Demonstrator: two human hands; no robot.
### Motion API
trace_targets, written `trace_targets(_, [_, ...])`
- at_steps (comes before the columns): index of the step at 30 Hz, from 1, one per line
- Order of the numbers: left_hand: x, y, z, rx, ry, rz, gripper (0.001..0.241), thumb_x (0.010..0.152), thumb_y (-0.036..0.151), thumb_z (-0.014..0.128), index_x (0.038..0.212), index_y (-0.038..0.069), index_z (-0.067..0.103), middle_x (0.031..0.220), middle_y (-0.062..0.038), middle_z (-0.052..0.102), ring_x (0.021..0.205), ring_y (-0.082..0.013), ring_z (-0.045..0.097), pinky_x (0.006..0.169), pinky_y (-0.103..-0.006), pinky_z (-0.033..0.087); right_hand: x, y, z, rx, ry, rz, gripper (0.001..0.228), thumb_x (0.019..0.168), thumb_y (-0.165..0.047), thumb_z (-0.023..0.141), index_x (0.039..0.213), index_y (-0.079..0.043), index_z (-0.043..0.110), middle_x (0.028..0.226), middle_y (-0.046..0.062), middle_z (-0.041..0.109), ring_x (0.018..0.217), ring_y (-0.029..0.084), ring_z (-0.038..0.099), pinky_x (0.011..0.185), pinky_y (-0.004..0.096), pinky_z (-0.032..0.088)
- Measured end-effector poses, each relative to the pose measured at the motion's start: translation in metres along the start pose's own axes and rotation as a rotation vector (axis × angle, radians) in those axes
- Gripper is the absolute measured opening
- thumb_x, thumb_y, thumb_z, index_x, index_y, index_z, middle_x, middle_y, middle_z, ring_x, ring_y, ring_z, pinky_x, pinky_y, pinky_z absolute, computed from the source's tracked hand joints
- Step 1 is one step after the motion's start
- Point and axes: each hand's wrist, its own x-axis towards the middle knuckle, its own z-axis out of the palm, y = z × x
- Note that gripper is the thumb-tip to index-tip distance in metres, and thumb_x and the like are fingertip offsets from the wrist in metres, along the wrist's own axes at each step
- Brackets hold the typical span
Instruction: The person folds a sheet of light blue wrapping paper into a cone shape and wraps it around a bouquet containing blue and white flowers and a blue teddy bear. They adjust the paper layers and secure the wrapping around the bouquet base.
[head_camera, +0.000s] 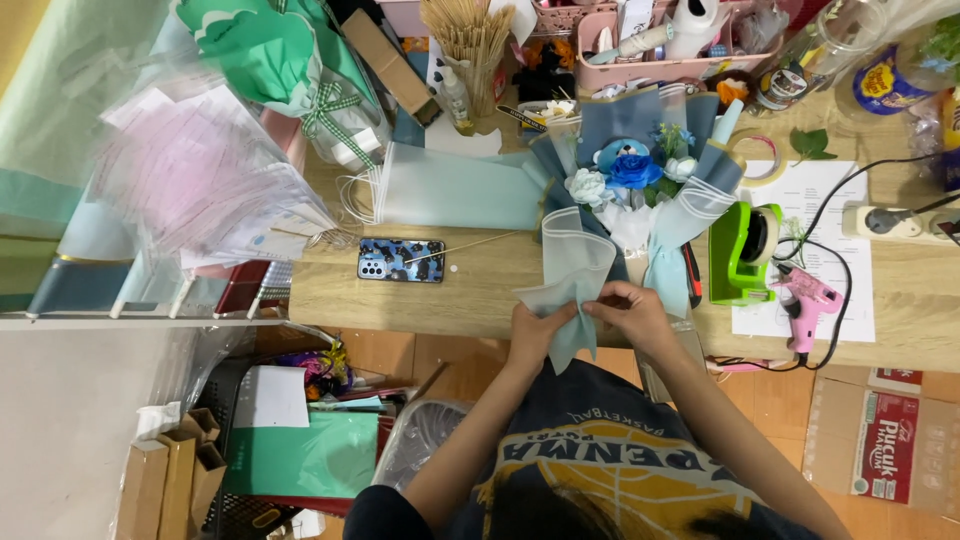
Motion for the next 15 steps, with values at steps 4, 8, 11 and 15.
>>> trace_targets(4, [0.004, -0.003, 0.001, -0.010, -0.004, 0.018, 0.060, 0.085, 0.024, 0.090, 0.134, 0.002, 0.063, 0.110, -0.009, 0.070, 0.105, -0.0173, 0.062, 0.088, -0.0392, 0.054, 0.000, 0.009, -0.004, 0.014, -0.018, 0.000, 0.011, 0.080, -0.004, 0.087, 0.084, -0.003, 0.077, 0.072, 0.008, 0.070, 0.064, 0.013, 0.060, 0.058, 0.027, 0.051])
trace_targets(8, [-0.003, 0.010, 0.006, -0.081, -0.031, -0.015, 0.061, 0.084, 0.022, 0.091, 0.133, 0.001, 0.062, 0.112, -0.008, 0.070, 0.104, -0.0190, 0.062, 0.089, -0.0404, 0.053, -0.006, -0.007, -0.003, 0.068, -0.065, -0.002, 0.010, 0.083, -0.005, 0.085, 0.082, -0.003, 0.076, 0.076, 0.005, 0.068, 0.070, 0.011, 0.057, 0.064, 0.026, 0.050])
trace_targets(11, [-0.002, 0.015, 0.007, -0.090, -0.035, -0.040, 0.054, 0.083, 0.024, 0.092, 0.126, 0.003, 0.067, 0.108, -0.005, 0.070, 0.102, -0.0178, 0.062, 0.088, -0.0390, 0.052, -0.008, -0.015, -0.004, 0.086, -0.093, 0.000, 0.008, 0.085, -0.007, 0.083, 0.084, -0.002, 0.077, 0.080, 0.005, 0.069, 0.076, 0.011, 0.057, 0.071, 0.027, 0.049])
trace_targets(15, [-0.003, 0.008, 0.007, -0.051, -0.009, -0.077, 0.048, 0.079, 0.026, 0.094, 0.114, 0.005, 0.070, 0.099, -0.003, 0.069, 0.096, -0.0154, 0.061, 0.084, -0.0352, 0.052, -0.005, -0.010, -0.006, 0.088, -0.093, -0.018, 0.006, 0.088, -0.009, 0.081, 0.087, -0.004, 0.077, 0.083, 0.002, 0.069, 0.078, 0.010, 0.057, 0.075, 0.026, 0.048])
